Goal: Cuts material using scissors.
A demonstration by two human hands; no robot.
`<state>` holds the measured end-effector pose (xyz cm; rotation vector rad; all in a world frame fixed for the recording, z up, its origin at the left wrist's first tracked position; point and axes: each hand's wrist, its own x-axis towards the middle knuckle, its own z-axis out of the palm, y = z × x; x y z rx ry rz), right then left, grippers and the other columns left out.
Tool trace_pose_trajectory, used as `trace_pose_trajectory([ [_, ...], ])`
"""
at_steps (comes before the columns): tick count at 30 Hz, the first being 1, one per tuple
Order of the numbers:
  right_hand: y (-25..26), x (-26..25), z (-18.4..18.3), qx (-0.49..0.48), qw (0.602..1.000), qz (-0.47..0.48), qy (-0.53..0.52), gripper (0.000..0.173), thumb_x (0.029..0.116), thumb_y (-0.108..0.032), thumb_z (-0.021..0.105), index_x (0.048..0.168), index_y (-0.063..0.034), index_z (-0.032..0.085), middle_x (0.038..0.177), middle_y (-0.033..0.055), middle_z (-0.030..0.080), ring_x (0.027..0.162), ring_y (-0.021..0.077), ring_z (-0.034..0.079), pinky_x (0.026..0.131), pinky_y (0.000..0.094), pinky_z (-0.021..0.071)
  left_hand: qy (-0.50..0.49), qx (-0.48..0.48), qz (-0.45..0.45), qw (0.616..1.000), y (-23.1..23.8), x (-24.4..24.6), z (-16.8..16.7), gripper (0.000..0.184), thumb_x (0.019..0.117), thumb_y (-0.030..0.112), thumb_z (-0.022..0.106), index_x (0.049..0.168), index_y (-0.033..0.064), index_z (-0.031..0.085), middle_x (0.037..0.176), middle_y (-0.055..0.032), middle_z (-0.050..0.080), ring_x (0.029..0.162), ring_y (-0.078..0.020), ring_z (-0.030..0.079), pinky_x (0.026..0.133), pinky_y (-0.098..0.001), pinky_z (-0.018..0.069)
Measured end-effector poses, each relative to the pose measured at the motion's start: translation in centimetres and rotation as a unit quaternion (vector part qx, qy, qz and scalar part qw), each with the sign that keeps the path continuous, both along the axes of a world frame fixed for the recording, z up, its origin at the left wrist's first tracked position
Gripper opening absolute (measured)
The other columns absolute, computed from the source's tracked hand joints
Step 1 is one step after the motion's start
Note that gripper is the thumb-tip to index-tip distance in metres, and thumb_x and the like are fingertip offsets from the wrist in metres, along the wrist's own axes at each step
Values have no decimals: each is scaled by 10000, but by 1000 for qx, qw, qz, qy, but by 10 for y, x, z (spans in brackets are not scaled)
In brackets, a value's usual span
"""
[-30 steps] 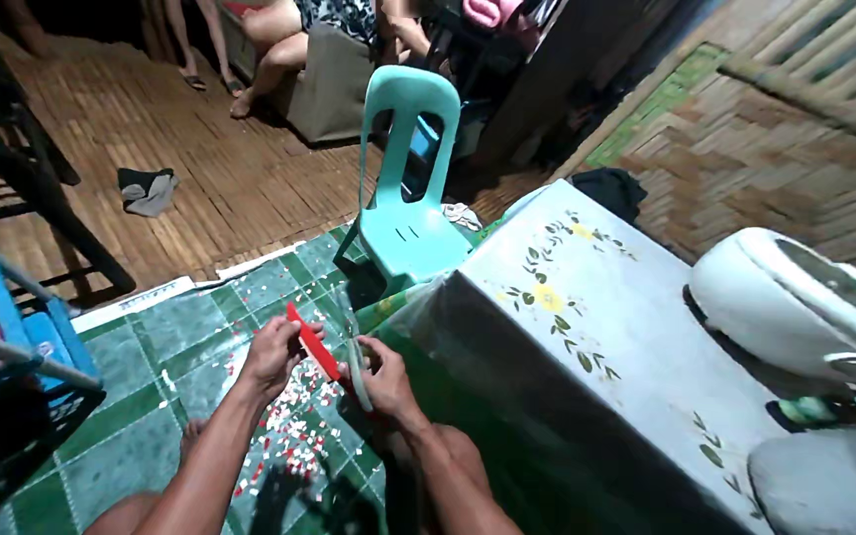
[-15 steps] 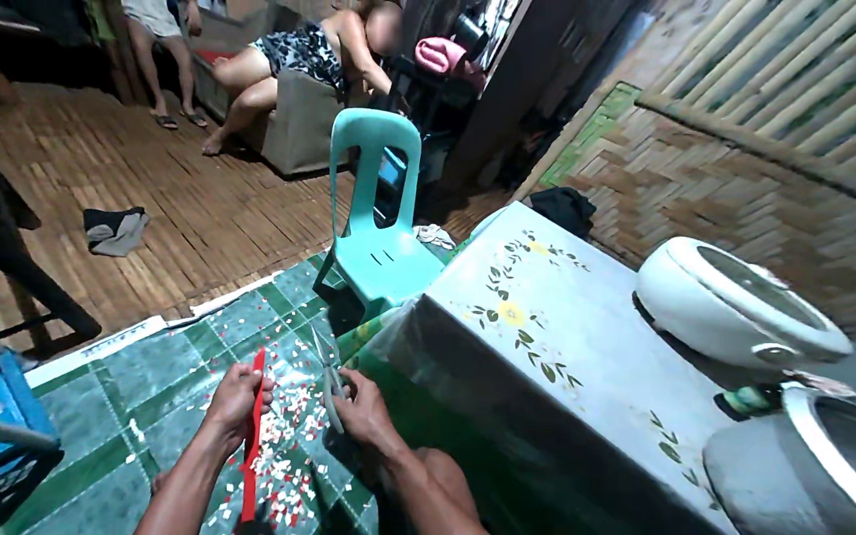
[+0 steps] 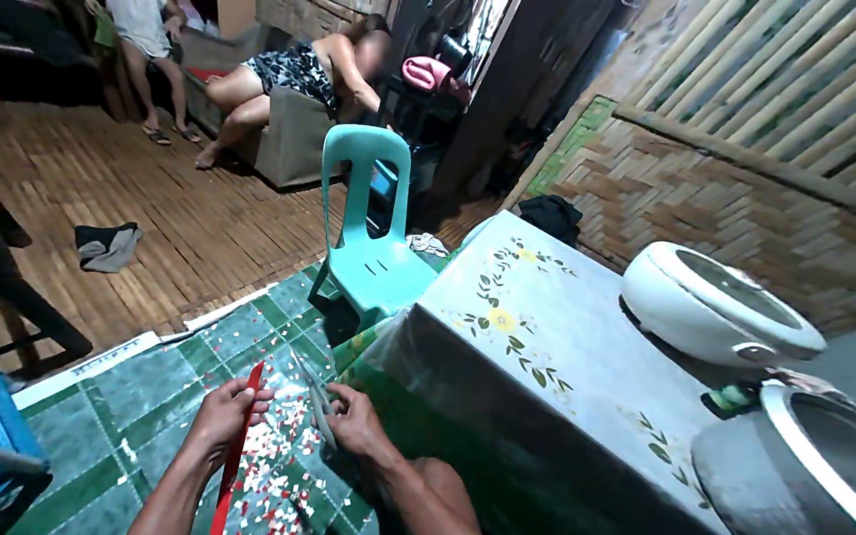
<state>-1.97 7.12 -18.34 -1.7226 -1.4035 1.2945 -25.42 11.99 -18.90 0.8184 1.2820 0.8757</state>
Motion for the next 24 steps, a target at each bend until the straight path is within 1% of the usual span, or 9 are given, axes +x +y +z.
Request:
trace_pose_trajectory([
  [3, 0, -2, -1, 9, 1000, -1, 23, 668, 872, -213, 801, 1465, -60, 534, 939, 97, 737, 757, 176, 696, 747, 391, 601, 45, 36, -45, 997, 1, -4, -5, 215, 1087, 76, 425, 1217, 23, 588, 1016, -113, 747, 853, -198, 737, 729, -359, 606],
  [6, 0, -6, -1, 10, 997, -14, 81, 646, 880, -186, 798, 1455, -44, 539, 885, 105, 723, 719, 192, 703, 715, 396, 622, 98, 37, -79, 991, 2, -8, -9, 239, 1091, 98, 423, 1269, 56, 577, 1004, -105, 747, 841, -199, 735, 721, -373, 601],
  [9, -2, -9, 1, 2, 986, -25, 163, 600, 907, -159, 774, 1440, -19, 536, 890, 135, 718, 710, 222, 710, 689, 410, 632, 110, 17, -76, 991, 4, -10, -4, 243, 1101, 106, 418, 1288, 69, 569, 968, -108, 727, 780, -195, 727, 683, -359, 607],
  [12, -5, -12, 3, -13, 977, -36, 209, 559, 931, -148, 742, 1432, -9, 536, 910, 152, 717, 704, 232, 712, 672, 404, 632, 129, 24, -59, 990, 6, -12, -7, 245, 1100, 114, 414, 1267, 79, 589, 881, -75, 707, 661, -145, 660, 603, -306, 553],
  [14, -6, -13, 3, -23, 975, -35, 218, 534, 948, -138, 719, 1431, -3, 535, 934, 161, 725, 711, 232, 714, 676, 398, 630, 146, 23, -46, 988, 7, -12, -7, 254, 1097, 116, 418, 1271, 75, 598, 856, -66, 697, 635, -133, 635, 590, -300, 537],
  [16, -8, -15, 2, -29, 976, -28, 214, 501, 958, -130, 699, 1418, -5, 547, 942, 161, 730, 717, 229, 716, 684, 400, 630, 162, 15, -35, 986, 7, -13, -5, 268, 1090, 112, 426, 1293, 62, 593, 866, -73, 708, 646, -138, 638, 607, -315, 536],
  [18, -11, -18, 0, -30, 976, -20, 214, 513, 951, -146, 709, 1419, -13, 549, 934, 155, 724, 722, 228, 714, 692, 401, 629, 165, 2, -11, 986, 6, -15, -2, 280, 1080, 110, 450, 1323, 43, 573, 870, -83, 718, 652, -145, 649, 618, -323, 544],
  [22, -16, -23, -1, -12, 978, 1, 209, 577, 929, -201, 739, 1436, -16, 534, 950, 147, 723, 735, 221, 710, 696, 400, 626, 167, 7, 21, 986, 5, -17, 6, 247, 1074, 116, 476, 1278, 30, 585, 863, -72, 723, 628, -132, 639, 597, -311, 533],
  [24, -19, -24, -2, 4, 978, 22, 207, 586, 924, -236, 728, 1439, -31, 540, 983, 139, 724, 769, 217, 708, 707, 402, 620, 164, 18, 26, 986, 4, -18, 13, 253, 1069, 117, 476, 1277, 26, 588, 908, -84, 723, 677, -143, 656, 640, -331, 551],
])
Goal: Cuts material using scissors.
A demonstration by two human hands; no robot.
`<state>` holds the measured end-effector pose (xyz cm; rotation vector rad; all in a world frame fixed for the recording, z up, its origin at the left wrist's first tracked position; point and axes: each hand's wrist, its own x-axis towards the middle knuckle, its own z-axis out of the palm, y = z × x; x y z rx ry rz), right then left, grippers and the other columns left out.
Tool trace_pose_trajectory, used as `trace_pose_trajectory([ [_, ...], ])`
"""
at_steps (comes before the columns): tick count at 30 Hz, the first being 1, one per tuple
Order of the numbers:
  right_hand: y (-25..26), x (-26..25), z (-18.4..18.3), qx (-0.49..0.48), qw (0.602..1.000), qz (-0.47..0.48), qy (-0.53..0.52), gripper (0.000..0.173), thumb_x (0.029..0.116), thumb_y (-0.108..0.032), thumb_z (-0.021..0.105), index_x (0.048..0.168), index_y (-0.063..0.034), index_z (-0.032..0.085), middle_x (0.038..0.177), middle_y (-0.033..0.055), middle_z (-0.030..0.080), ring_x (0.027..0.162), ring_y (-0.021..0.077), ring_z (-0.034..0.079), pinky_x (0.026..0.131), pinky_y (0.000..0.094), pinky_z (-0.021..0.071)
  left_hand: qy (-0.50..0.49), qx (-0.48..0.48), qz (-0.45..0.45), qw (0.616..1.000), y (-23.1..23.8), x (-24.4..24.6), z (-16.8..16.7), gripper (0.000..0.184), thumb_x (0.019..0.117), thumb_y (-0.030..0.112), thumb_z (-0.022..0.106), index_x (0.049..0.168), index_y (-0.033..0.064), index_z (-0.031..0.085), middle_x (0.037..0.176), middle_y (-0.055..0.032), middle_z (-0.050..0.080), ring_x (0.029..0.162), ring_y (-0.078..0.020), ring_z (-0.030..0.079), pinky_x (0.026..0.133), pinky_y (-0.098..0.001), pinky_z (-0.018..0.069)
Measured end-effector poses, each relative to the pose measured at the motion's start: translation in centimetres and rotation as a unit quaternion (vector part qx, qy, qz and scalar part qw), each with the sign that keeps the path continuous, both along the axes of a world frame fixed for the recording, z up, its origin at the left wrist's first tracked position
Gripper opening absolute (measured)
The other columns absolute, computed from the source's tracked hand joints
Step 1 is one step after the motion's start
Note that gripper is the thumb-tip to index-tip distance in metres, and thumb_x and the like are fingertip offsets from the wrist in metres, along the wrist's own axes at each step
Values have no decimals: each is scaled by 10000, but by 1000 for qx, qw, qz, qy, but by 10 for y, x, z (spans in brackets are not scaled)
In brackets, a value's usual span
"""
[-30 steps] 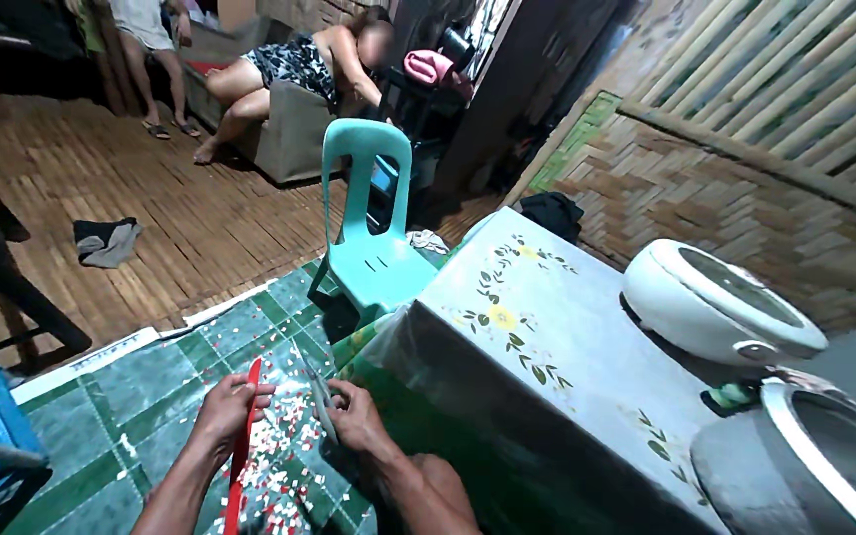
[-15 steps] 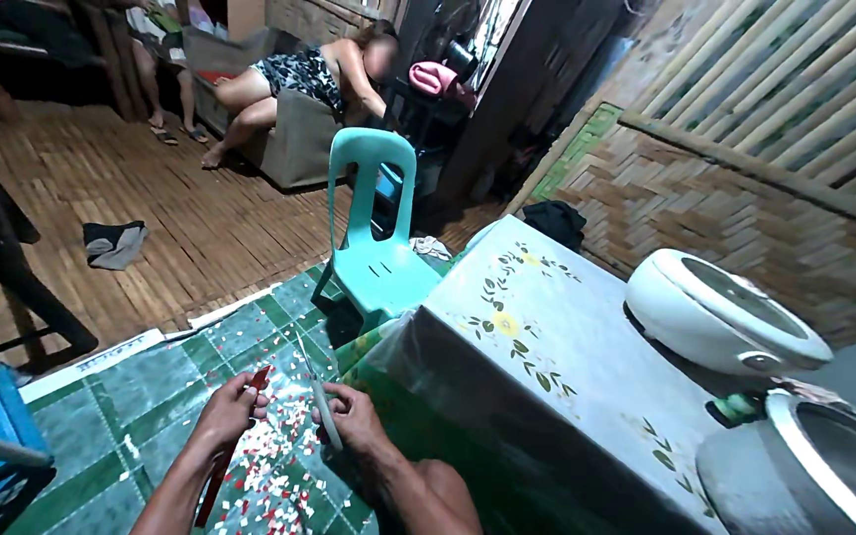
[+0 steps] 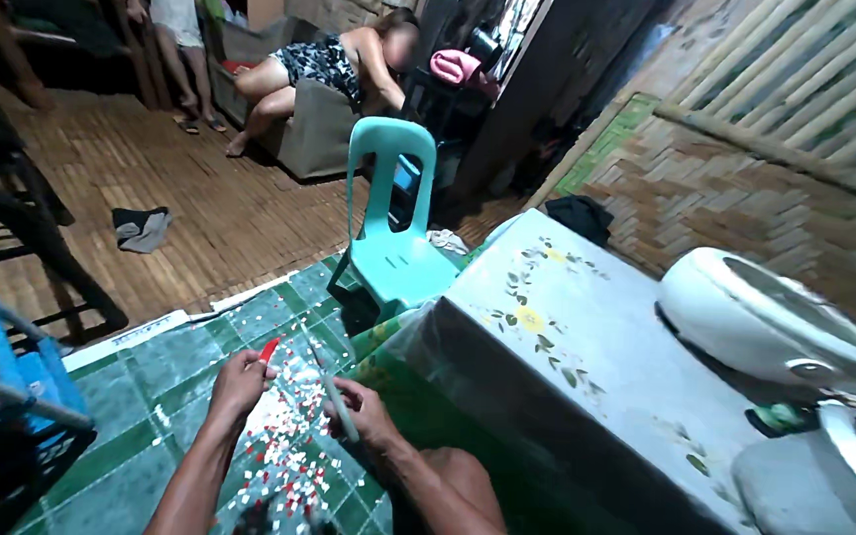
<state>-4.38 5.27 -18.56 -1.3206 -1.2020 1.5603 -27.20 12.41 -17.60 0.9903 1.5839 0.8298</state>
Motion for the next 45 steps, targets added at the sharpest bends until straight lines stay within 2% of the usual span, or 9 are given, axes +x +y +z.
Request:
trace_pose_trajectory([
  [2, -2, -2, -2, 6, 1000, 15, 2, 554, 948, -241, 698, 1440, -38, 543, 1005, 143, 730, 782, 223, 714, 704, 402, 622, -3, 7, 0, 1000, -2, -2, 6, 267, 1070, 124, 476, 1289, 18, 585, 952, -97, 721, 737, -151, 677, 691, -343, 570],
  [5, -6, -5, -2, -1, 1000, 18, 4, 498, 972, -250, 659, 1404, -21, 568, 943, 134, 717, 723, 212, 693, 649, 380, 612, -10, 17, -1, 1000, 0, -5, 4, 233, 1073, 128, 491, 1239, 20, 613, 936, -84, 734, 743, -135, 683, 707, -324, 569],
  [10, -7, -6, 0, -4, 999, 35, -13, 502, 976, -256, 651, 1409, -17, 565, 926, 122, 719, 700, 203, 688, 627, 366, 608, -19, 31, -12, 999, 0, -7, -7, 218, 1071, 125, 489, 1219, 49, 631, 859, -54, 725, 668, -123, 640, 659, -310, 538],
  [19, -7, -1, -2, 33, 997, 63, -25, 623, 906, -291, 744, 1418, 6, 552, 921, 108, 721, 705, 183, 688, 623, 349, 610, -41, 33, -28, 998, 1, -1, -7, 207, 1053, 108, 516, 1210, 60, 642, 827, -46, 711, 605, -101, 584, 601, -275, 491],
  [32, -6, 3, 0, 30, 998, 57, -20, 599, 904, -272, 760, 1398, 8, 568, 869, 101, 718, 663, 185, 683, 601, 347, 610, -29, 37, -114, 992, -3, 2, -3, 194, 1035, 76, 533, 1168, 62, 673, 823, -35, 715, 587, -85, 554, 575, -262, 451],
  [45, -6, 1, 3, 4, 999, 48, -9, 510, 944, -224, 719, 1379, 9, 596, 816, 104, 702, 616, 177, 661, 564, 326, 593, -21, 38, -118, 992, -3, 2, -3, 181, 1032, 77, 537, 1137, 68, 684, 809, -25, 711, 563, -78, 531, 551, -256, 428],
])
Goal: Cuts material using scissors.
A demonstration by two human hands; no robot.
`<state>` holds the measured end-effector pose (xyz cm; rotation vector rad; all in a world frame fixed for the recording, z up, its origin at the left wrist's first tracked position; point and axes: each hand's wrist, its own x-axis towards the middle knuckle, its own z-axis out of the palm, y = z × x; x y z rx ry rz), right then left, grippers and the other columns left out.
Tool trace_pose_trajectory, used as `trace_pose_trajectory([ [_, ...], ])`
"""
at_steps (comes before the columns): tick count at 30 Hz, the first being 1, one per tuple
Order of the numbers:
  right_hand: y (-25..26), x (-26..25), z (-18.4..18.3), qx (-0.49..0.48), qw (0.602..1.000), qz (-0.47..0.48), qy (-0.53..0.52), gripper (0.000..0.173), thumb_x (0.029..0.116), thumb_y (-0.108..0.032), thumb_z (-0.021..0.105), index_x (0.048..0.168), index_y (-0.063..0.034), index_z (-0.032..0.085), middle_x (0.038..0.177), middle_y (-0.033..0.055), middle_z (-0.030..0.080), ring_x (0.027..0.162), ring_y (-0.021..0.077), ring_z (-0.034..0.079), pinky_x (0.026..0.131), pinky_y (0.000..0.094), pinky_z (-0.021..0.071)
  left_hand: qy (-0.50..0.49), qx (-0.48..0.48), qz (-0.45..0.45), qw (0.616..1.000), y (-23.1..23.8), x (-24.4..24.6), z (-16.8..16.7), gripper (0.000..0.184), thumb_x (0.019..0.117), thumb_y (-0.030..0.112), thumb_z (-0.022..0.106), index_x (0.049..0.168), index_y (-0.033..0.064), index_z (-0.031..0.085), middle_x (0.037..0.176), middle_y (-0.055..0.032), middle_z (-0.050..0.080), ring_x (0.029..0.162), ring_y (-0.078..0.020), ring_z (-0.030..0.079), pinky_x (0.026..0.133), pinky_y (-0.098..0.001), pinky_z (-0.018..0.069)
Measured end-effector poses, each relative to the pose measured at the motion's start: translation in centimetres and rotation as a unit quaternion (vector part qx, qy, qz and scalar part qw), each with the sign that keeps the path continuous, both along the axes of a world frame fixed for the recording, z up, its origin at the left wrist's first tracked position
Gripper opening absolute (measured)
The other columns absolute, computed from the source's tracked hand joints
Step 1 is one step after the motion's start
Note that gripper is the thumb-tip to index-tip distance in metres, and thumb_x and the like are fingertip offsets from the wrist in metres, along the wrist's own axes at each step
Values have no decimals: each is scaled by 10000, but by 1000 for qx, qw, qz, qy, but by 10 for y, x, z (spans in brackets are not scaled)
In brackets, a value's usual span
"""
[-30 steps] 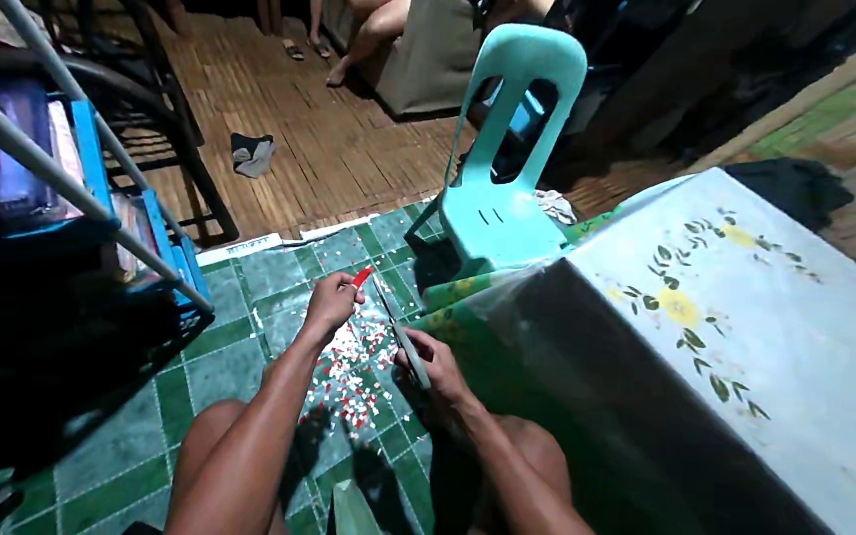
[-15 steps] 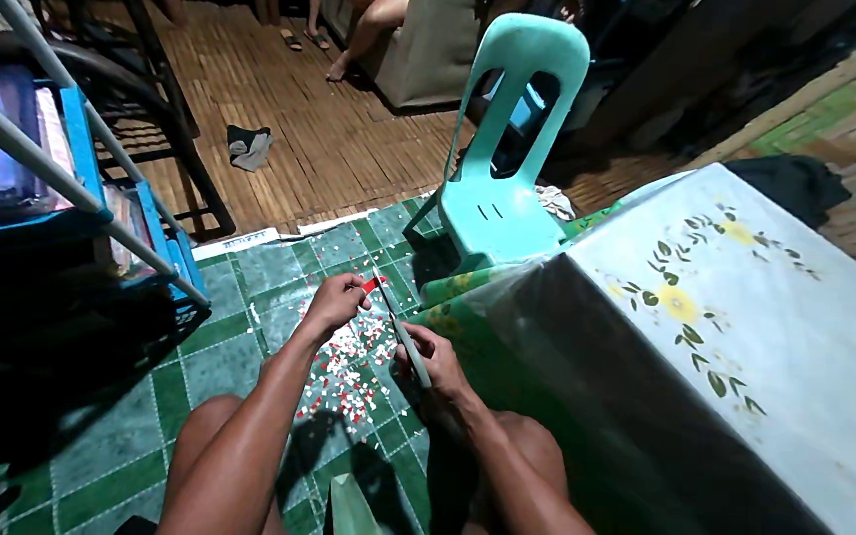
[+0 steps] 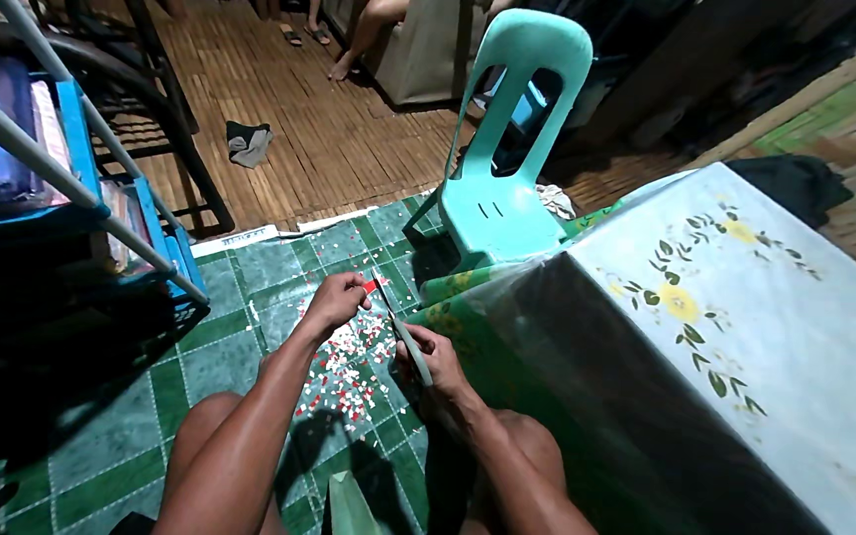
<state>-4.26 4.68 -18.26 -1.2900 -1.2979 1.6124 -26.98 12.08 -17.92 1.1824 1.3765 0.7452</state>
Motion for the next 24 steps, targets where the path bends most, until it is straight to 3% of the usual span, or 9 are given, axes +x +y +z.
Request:
trace_pose_trajectory([
  [5, -2, -3, 3, -10, 1000, -20, -1, 455, 944, -193, 720, 1341, 8, 625, 776, 102, 690, 582, 177, 652, 531, 337, 589, 8, 0, 2, 1000, 2, 0, -2, 183, 1038, 90, 541, 1145, 66, 687, 821, -25, 715, 584, -80, 550, 568, -263, 443],
  [11, -3, -3, 3, -3, 1000, -27, 9, 495, 943, -185, 707, 1371, 23, 574, 814, 117, 704, 603, 194, 671, 548, 355, 604, 21, -9, 12, 1000, 4, 2, -1, 201, 1030, 91, 542, 1183, 62, 669, 842, -31, 716, 603, -92, 559, 586, -284, 458],
  [17, -2, 2, -5, 26, 1000, 7, 11, 597, 909, -289, 724, 1395, 13, 553, 827, 90, 693, 617, 157, 638, 545, 313, 564, 0, -4, 55, 998, 5, 4, -6, 170, 1013, 98, 580, 1129, 65, 699, 916, -63, 674, 647, -124, 586, 624, -301, 520],
  [24, -3, 2, -7, 37, 999, 19, 12, 611, 915, -291, 735, 1405, 22, 551, 808, 86, 690, 607, 152, 632, 541, 309, 561, -71, 13, 67, 995, 2, 5, -1, 231, 986, 25, 608, 1204, 76, 666, 853, -65, 651, 605, -113, 557, 581, -275, 496],
])
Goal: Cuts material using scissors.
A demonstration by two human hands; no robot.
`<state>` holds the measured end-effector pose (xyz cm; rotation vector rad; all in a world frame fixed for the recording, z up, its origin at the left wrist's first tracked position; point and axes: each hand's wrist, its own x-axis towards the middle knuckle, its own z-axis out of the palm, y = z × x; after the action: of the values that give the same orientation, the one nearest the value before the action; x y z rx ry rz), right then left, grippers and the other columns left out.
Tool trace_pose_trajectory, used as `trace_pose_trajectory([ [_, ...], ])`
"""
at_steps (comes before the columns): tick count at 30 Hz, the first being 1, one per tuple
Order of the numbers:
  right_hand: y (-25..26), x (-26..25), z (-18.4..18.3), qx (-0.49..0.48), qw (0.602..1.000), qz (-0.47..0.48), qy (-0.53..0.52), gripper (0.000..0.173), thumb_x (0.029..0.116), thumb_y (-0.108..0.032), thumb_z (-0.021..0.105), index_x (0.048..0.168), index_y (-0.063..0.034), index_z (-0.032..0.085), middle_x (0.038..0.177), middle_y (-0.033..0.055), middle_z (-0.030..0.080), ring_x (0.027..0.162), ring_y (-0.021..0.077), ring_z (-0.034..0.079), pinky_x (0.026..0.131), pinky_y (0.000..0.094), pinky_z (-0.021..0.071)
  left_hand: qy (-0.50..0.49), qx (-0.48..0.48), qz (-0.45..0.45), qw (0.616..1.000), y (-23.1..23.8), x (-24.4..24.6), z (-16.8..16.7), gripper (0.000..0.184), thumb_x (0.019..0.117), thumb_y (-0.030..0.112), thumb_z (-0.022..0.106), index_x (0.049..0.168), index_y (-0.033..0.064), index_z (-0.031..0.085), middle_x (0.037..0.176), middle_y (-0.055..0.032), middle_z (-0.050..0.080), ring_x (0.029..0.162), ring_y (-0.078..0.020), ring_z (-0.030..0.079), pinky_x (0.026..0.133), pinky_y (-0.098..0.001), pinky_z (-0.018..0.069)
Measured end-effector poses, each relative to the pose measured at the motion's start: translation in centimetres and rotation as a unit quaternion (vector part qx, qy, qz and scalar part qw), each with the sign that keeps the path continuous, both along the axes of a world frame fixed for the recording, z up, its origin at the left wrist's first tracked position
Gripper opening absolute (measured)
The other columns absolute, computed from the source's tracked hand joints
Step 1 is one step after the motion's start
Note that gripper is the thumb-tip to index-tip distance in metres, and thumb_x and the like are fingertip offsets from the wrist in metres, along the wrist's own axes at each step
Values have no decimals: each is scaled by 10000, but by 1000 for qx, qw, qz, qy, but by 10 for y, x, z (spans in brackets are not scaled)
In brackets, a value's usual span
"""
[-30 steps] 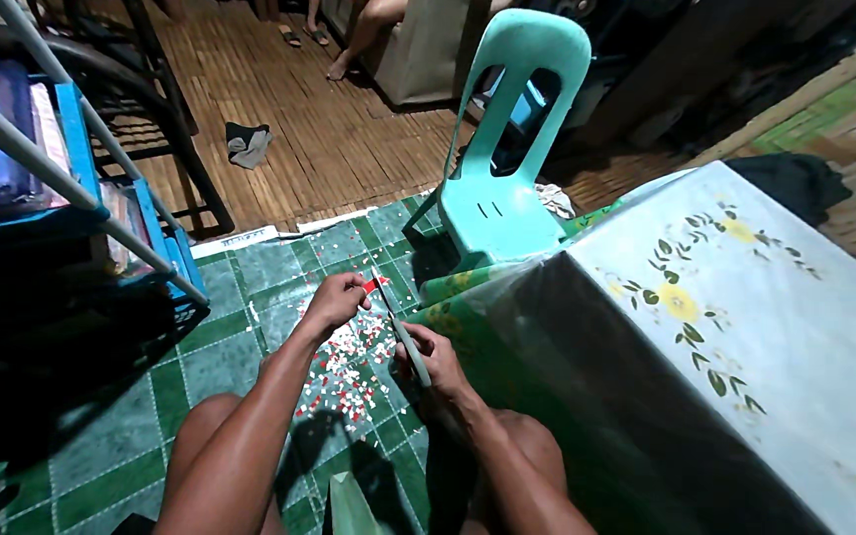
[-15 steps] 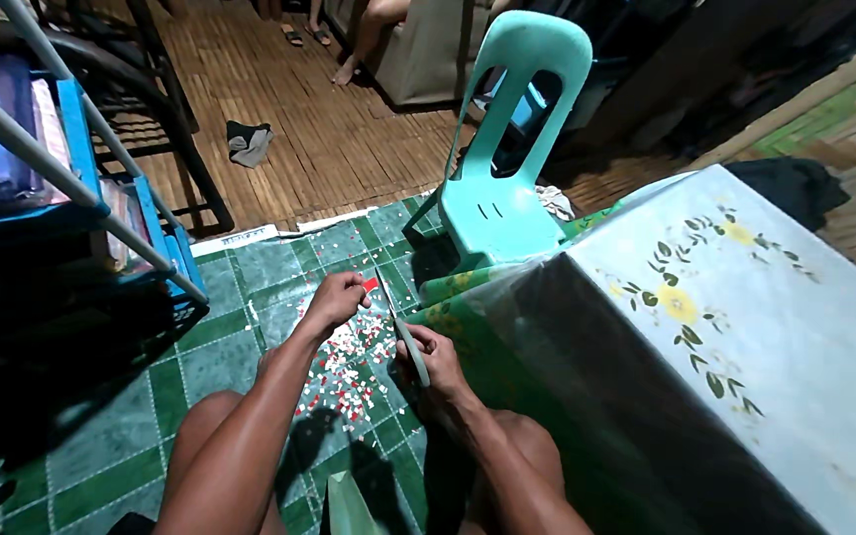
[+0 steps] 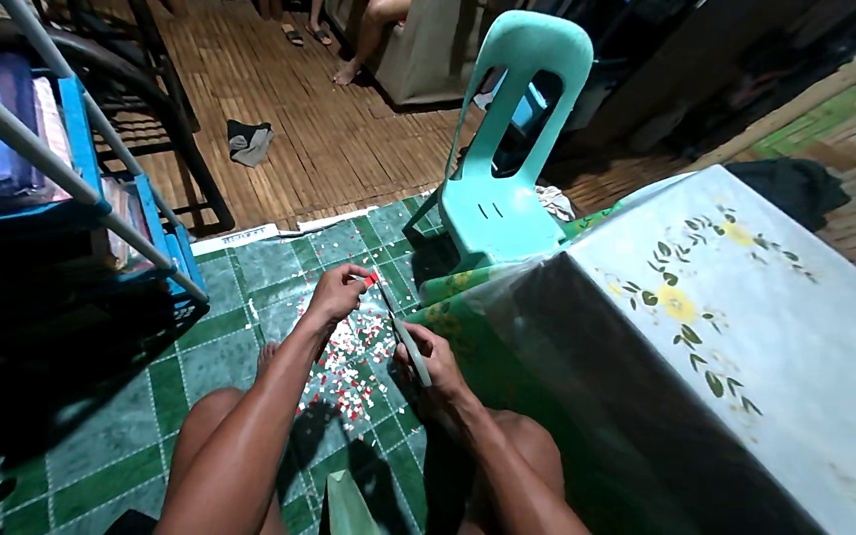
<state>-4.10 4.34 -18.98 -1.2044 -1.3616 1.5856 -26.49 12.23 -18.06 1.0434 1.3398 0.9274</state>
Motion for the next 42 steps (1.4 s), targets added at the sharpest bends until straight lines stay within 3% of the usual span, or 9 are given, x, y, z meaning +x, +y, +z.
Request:
trace_pose_trajectory([
  [26, -3, -6, 9, -54, 998, -45, -5, 453, 951, -188, 701, 1345, 17, 614, 763, 110, 683, 562, 178, 644, 505, 330, 577, 7, 16, -18, 1000, 0, 3, -2, 185, 984, 34, 621, 1159, 66, 672, 834, -65, 650, 571, -108, 530, 551, -268, 473],
  [42, -3, -4, 0, -19, 1000, 1, 14, 554, 924, -286, 706, 1370, 17, 576, 811, 92, 690, 593, 160, 634, 522, 308, 560, -6, 6, 16, 1000, -2, 5, 1, 156, 973, 43, 653, 1127, 34, 632, 873, -81, 655, 621, -137, 607, 599, -298, 551],
])
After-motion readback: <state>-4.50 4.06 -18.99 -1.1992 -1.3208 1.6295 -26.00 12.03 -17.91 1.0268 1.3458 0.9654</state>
